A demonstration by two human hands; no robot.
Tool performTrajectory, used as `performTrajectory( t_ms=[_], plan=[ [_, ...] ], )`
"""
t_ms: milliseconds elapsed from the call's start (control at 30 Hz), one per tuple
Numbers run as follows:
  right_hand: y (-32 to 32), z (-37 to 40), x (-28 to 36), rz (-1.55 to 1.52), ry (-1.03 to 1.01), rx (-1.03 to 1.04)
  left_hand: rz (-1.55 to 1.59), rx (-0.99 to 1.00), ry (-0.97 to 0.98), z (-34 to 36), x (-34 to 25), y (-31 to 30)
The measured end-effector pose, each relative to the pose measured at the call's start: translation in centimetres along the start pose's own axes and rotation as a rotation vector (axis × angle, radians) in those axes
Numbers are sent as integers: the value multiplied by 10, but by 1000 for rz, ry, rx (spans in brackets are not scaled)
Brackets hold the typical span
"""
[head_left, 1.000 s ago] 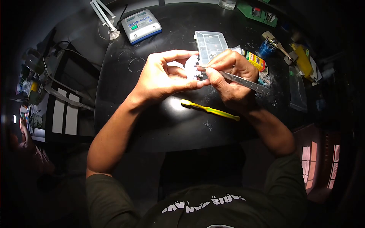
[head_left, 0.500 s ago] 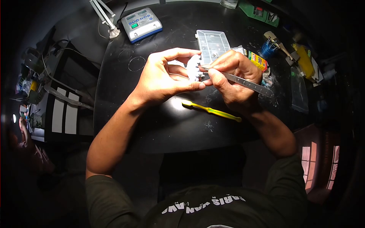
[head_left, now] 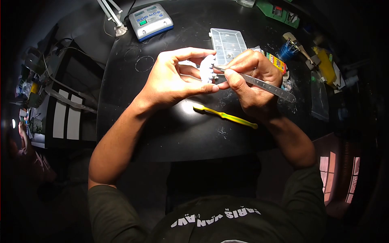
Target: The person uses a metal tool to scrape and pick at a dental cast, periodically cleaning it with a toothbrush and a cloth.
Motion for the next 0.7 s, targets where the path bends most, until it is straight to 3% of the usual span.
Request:
performTrajectory(
  t_ms=[700],
  plan=[
    [3,1,-2,-27,8,-87,-63,-33,38,0,0,0]
  ],
)
Point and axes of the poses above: each hand's wrist, its own z-axis away from the middle knuckle, its own y-axis out of the palm, x = y × z, the point moved 4 cm from there along -z, towards the middle knuckle
